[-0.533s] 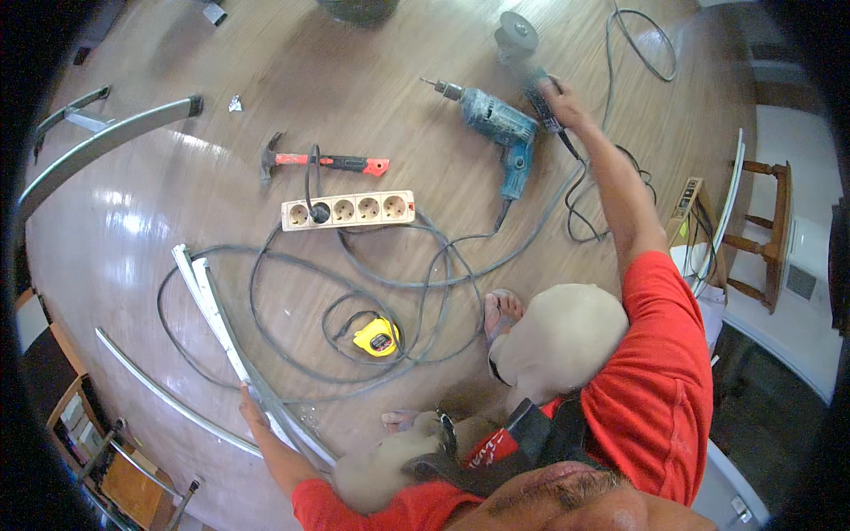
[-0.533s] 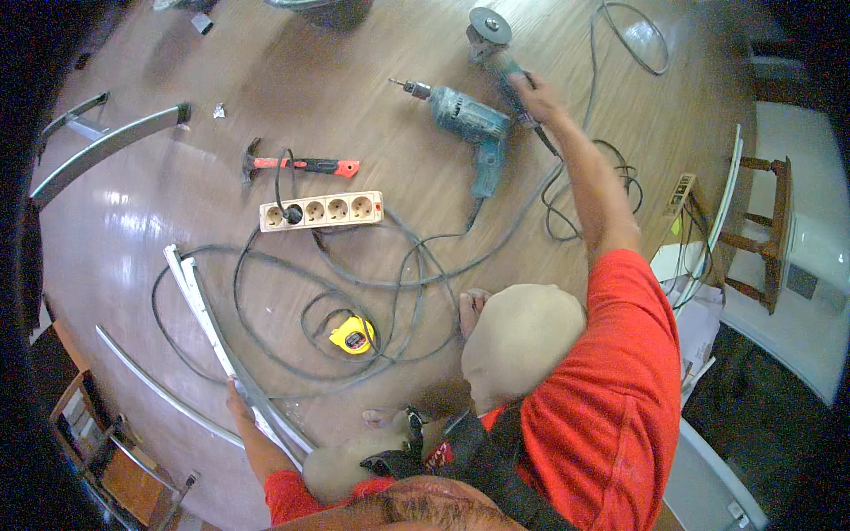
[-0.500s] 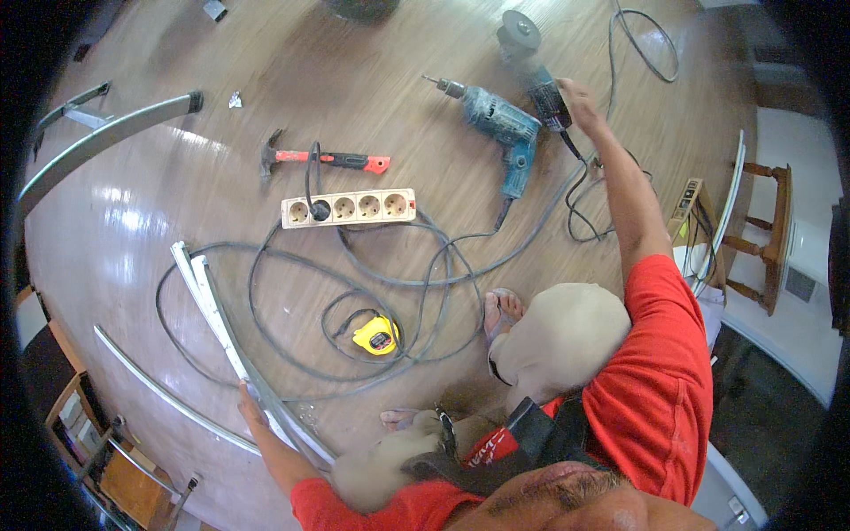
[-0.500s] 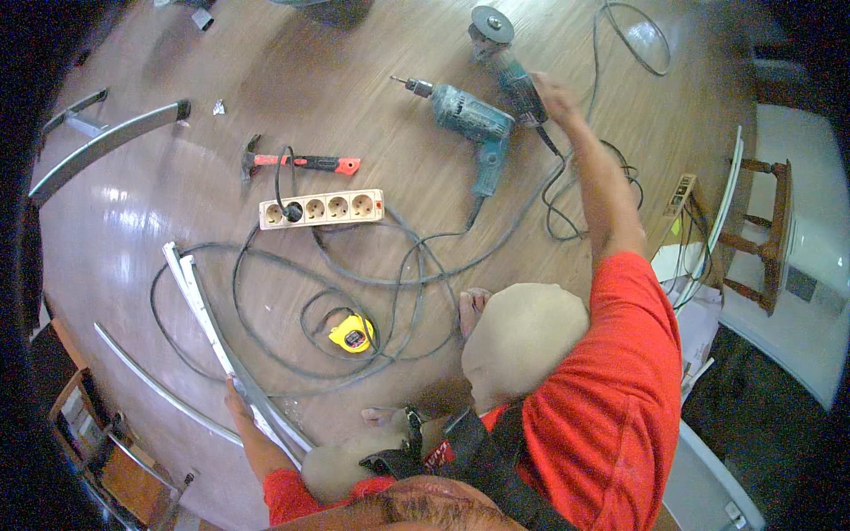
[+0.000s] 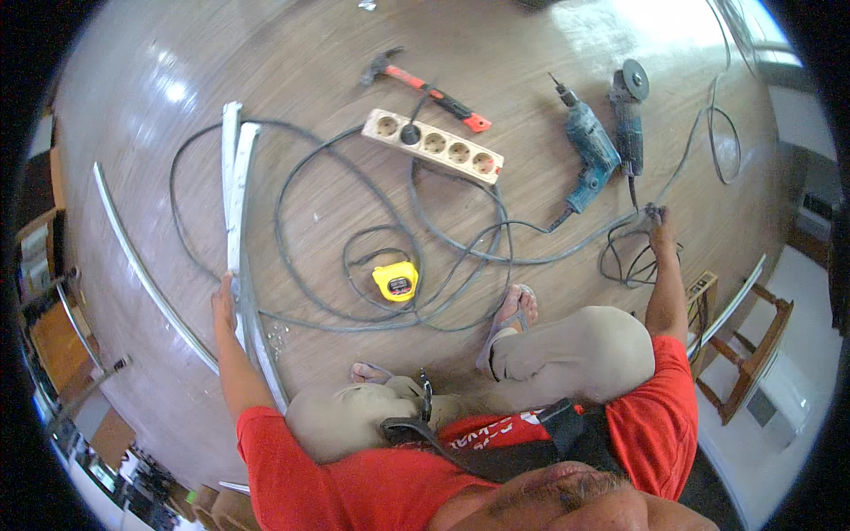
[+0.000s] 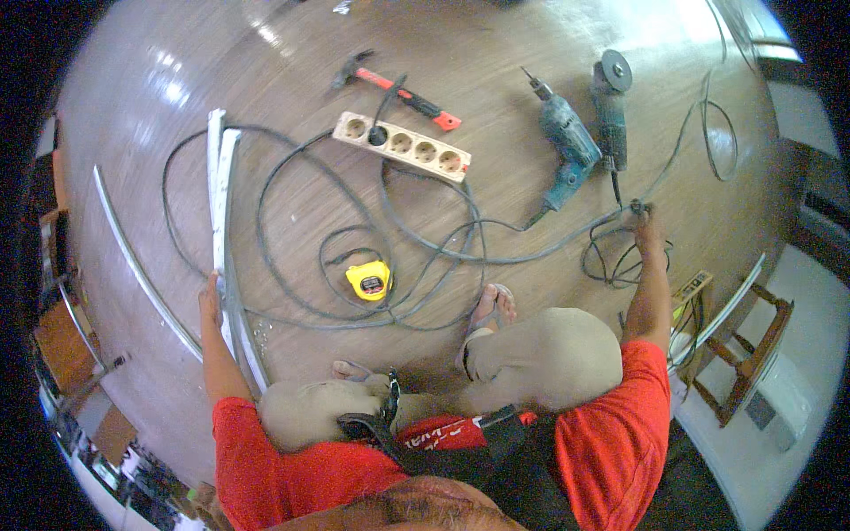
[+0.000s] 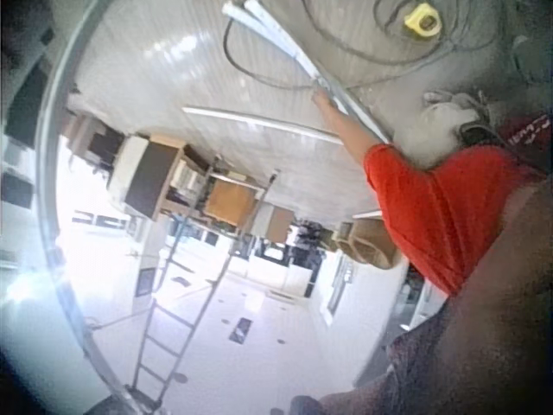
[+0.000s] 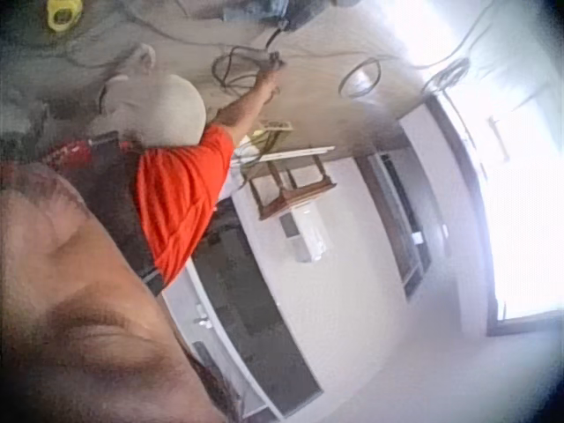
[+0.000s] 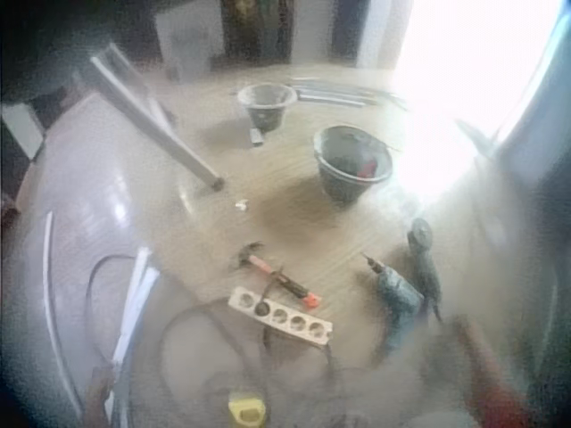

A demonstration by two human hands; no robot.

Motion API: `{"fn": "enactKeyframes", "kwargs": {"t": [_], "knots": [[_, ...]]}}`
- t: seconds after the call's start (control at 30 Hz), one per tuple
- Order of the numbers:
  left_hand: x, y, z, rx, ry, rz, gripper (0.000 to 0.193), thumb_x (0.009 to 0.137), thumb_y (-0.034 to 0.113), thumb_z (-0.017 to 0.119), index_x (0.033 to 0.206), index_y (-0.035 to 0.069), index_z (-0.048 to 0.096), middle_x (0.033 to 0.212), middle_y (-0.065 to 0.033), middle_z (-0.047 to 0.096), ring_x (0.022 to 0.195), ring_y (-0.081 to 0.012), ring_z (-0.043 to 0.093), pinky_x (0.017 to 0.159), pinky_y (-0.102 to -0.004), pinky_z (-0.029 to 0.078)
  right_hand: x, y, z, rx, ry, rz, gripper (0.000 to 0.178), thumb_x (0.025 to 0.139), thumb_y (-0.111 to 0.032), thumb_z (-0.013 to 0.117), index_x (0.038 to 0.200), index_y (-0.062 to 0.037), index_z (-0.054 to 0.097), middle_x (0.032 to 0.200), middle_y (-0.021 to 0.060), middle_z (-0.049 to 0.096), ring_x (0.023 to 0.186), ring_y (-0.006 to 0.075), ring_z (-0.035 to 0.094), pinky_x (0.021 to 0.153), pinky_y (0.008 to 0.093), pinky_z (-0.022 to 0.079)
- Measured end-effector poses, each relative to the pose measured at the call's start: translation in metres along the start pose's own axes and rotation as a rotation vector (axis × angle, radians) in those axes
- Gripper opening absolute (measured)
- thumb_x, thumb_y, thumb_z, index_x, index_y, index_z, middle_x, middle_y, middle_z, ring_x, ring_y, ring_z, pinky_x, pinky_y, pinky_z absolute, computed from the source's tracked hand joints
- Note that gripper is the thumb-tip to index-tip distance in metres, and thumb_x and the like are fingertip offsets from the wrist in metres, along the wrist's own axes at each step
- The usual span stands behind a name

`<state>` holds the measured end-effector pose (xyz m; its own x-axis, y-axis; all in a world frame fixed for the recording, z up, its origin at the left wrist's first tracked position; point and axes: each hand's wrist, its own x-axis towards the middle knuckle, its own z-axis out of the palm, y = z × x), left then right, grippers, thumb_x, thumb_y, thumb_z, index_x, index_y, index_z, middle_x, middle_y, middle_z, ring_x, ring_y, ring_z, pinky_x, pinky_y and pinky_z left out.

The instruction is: The person sits on the floor and uses a power drill to fasten screws into metal frame pieces. They measure the pieces with a tape measure, cut them with an angle grinder, and assemble them into a larger structure.

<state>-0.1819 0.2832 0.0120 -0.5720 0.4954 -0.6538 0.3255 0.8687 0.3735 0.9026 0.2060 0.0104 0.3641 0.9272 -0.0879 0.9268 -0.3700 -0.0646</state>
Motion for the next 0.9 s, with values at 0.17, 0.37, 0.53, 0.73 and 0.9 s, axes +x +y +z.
{"fn": "enactKeyframes", "kwargs": {"t": [0.17, 0.37, 0.53, 0.73, 0.9], "knots": [[0.002, 0.006, -0.001, 0.057, 0.003, -0.026, 0.106, 0.082, 0.070, 0.070, 0.144, -0.014, 0.050, 0.148, -0.0306, 0.051, 0.137, -0.0389, 0.050, 0.114, -0.0470, 0.038, 0.017, -0.073, -0.043, 0.601, 0.397, 0.395, 0.037, 0.103, -0.023, 0.062, 0.136, -0.0052, 0.061, 0.120, 0.0194, 0.073, 0.114, 0.0331, 0.068, 0.099, 0.0426, 0.052], [0.001, 0.000, 0.001, -0.058, -0.058, 0.050, 0.088, 0.086, 0.065, 0.069, 0.135, -0.008, 0.063, 0.140, -0.0294, 0.060, 0.128, -0.0392, 0.059, 0.110, -0.0457, 0.043, 0.025, -0.315, -0.097, 0.496, -0.052, -0.281, 0.032, 0.102, -0.029, 0.065, 0.121, -0.0042, 0.073, 0.120, 0.0158, 0.073, 0.112, 0.0303, 0.069, 0.098, 0.0397, 0.052], [0.005, 0.001, 0.003, 0.012, -0.048, 0.099, 0.084, 0.086, 0.066, 0.067, 0.135, -0.003, 0.066, 0.137, -0.0266, 0.063, 0.125, -0.0367, 0.061, 0.107, -0.0455, 0.045, 0.038, -0.445, -0.116, 0.143, -0.345, -0.682, 0.029, 0.094, -0.031, 0.070, 0.109, -0.0065, 0.076, 0.111, 0.0179, 0.070, 0.105, 0.0395, 0.066, 0.093, 0.0476, 0.052], [0.009, -0.006, 0.003, -0.007, -0.051, 0.149, 0.093, 0.083, 0.070, 0.066, 0.135, -0.008, 0.063, 0.136, -0.0314, 0.062, 0.127, -0.0392, 0.060, 0.108, -0.0460, 0.044, 0.048, -0.490, -0.087, -0.079, -0.360, -0.790, 0.030, 0.091, -0.027, 0.071, 0.112, -0.0066, 0.072, 0.117, 0.0173, 0.065, 0.106, 0.0382, 0.067, 0.093, 0.0497, 0.053], [0.013, -0.004, 0.008, 0.058, 0.055, 0.103, 0.099, 0.081, 0.071, 0.068, 0.131, -0.015, 0.062, 0.131, -0.0325, 0.064, 0.122, -0.0389, 0.063, 0.105, -0.0451, 0.046, 0.061, -0.492, -0.071, -0.223, -0.283, -0.795, 0.024, 0.088, -0.019, 0.070, 0.107, -0.0028, 0.072, 0.113, 0.0196, 0.069, 0.104, 0.0389, 0.070, 0.090, 0.0486, 0.057]]}}
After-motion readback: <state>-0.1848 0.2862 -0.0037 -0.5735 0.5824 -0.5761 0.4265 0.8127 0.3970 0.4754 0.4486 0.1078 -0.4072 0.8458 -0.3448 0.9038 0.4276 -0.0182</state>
